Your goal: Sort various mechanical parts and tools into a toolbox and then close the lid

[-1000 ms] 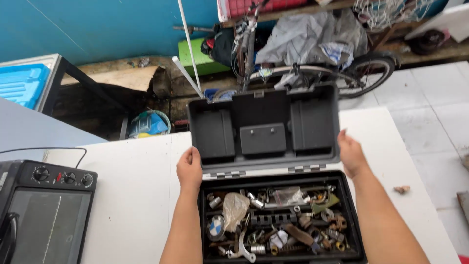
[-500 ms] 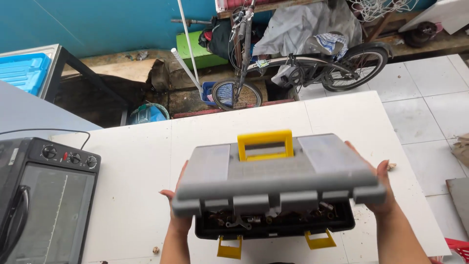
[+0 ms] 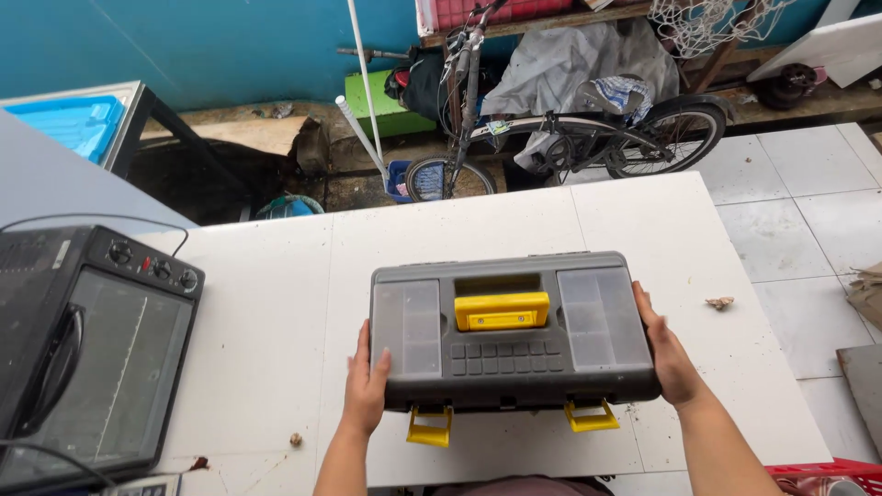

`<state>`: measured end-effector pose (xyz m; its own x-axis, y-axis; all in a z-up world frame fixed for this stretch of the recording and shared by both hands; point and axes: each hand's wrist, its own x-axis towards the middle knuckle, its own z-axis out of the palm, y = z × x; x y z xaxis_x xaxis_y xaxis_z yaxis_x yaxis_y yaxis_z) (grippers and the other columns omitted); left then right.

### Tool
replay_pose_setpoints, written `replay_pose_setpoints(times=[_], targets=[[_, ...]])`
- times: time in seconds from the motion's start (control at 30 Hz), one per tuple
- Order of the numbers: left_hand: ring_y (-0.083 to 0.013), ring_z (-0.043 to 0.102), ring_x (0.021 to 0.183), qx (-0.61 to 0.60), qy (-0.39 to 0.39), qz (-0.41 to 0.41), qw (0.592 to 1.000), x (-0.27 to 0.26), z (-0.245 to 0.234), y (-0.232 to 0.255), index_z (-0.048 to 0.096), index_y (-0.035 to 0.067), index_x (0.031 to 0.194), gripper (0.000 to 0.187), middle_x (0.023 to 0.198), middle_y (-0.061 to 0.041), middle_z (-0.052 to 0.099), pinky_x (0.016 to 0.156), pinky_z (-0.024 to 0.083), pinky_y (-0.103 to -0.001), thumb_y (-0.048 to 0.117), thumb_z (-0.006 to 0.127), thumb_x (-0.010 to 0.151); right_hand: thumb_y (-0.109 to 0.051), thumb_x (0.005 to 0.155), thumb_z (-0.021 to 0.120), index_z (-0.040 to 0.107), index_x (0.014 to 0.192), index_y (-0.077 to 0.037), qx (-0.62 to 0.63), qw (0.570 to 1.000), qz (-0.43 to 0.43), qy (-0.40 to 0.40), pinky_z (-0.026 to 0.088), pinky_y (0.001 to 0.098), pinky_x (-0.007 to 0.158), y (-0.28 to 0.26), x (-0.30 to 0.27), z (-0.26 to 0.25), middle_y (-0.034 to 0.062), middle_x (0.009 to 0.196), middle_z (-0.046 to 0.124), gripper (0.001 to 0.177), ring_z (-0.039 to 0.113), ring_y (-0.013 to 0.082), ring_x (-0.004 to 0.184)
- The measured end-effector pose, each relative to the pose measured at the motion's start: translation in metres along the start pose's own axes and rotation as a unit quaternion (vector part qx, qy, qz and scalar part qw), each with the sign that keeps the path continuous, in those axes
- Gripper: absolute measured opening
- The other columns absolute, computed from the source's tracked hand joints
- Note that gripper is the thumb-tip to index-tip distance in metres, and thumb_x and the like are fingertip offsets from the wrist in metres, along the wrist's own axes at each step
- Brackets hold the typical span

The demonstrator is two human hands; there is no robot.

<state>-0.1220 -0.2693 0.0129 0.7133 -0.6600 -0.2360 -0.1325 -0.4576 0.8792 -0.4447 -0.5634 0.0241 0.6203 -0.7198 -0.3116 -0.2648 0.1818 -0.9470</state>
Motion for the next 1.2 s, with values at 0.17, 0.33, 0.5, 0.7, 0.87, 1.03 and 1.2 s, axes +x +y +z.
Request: replay_pose_setpoints(times=[0.17, 0.33, 0.5, 0.7, 0.87, 1.03, 1.2], targets=[[-0.0262, 0.015, 0.158, 0.162, 0.094, 0.143, 0.972, -0.007, 0.011, -0.003, 0.032, 0.014, 0.157, 0.065, 0.165, -0.009, 0.032, 0.127, 0.003, -0.051, 0.043, 0.042, 0.100, -0.048, 0.093, 0.050, 0.034, 0.157, -0.010, -0.225, 0.964, -0.067, 0.126, 0.014, 0.0501, 0.125, 0.004, -0.001, 0.016, 0.0077, 0.168, 0.029, 0.076, 0.021, 0.0235, 0.158], [-0.0300, 0.046, 0.146, 0.314, 0.142, 0.391, 0.853, -0.027, 0.053, 0.029, 0.057, 0.007, 0.140, 0.047, 0.148, -0.011, 0.058, 0.128, 0.021, -0.052, 0.032, 0.058, 0.100, -0.044, 0.092, 0.062, 0.052, 0.148, -0.010, -0.421, 0.839, -0.310, 0.152, 0.013, 0.0648, 0.126, 0.018, -0.019, 0.070, 0.0120, 0.161, 0.045, 0.066, 0.035, 0.0293, 0.154], [-0.0286, 0.049, 0.144, 0.438, 0.207, 0.404, 0.776, -0.036, 0.080, 0.031, 0.057, 0.018, 0.147, 0.053, 0.152, -0.006, 0.056, 0.119, 0.032, -0.048, 0.045, 0.038, 0.106, -0.035, 0.103, 0.047, 0.062, 0.142, -0.009, -0.546, 0.686, -0.424, 0.225, 0.033, 0.0446, 0.119, 0.021, -0.035, 0.117, 0.0099, 0.147, 0.062, 0.049, 0.055, 0.0253, 0.140], [-0.0300, 0.050, 0.142, 0.391, 0.104, 0.467, 0.786, -0.050, 0.039, 0.020, 0.061, 0.010, 0.141, 0.060, 0.150, -0.011, 0.056, 0.122, 0.031, -0.052, 0.054, 0.061, 0.099, -0.052, 0.089, 0.075, 0.062, 0.136, -0.003, -0.468, 0.732, -0.474, 0.142, 0.037, 0.0473, 0.121, 0.040, -0.058, 0.078, 0.0163, 0.146, 0.060, 0.069, 0.053, 0.0316, 0.141], [-0.0294, 0.036, 0.152, 0.420, 0.066, 0.447, 0.787, -0.075, 0.024, -0.024, 0.047, 0.012, 0.153, 0.097, 0.161, -0.009, 0.042, 0.128, 0.021, -0.055, 0.077, 0.069, 0.085, -0.066, 0.078, 0.081, 0.060, 0.138, -0.004, -0.493, 0.716, -0.465, 0.169, 0.029, 0.0539, 0.126, 0.089, -0.077, 0.046, 0.0214, 0.151, 0.052, 0.089, 0.045, 0.0368, 0.145], [-0.0359, 0.042, 0.146, 0.386, 0.080, 0.475, 0.787, -0.075, 0.034, -0.039, 0.060, 0.013, 0.140, 0.054, 0.155, -0.016, 0.045, 0.126, 0.024, -0.060, 0.027, 0.077, 0.090, -0.014, 0.081, 0.085, 0.077, 0.104, -0.010, -0.453, 0.710, -0.489, 0.227, 0.041, 0.0484, 0.104, 0.097, -0.087, 0.048, 0.0172, 0.126, 0.057, 0.024, 0.052, 0.0345, 0.119], [-0.0178, 0.066, 0.092, 0.363, 0.169, 0.520, 0.755, -0.077, 0.039, -0.043, 0.071, 0.015, 0.088, 0.017, 0.093, 0.000, 0.069, 0.104, 0.038, -0.041, -0.002, 0.070, 0.092, -0.018, 0.094, 0.076, 0.071, 0.095, -0.006, -0.451, 0.727, -0.461, 0.234, 0.041, 0.0380, 0.088, 0.091, -0.089, 0.060, 0.0061, 0.094, 0.069, 0.013, 0.062, 0.0257, 0.088]])
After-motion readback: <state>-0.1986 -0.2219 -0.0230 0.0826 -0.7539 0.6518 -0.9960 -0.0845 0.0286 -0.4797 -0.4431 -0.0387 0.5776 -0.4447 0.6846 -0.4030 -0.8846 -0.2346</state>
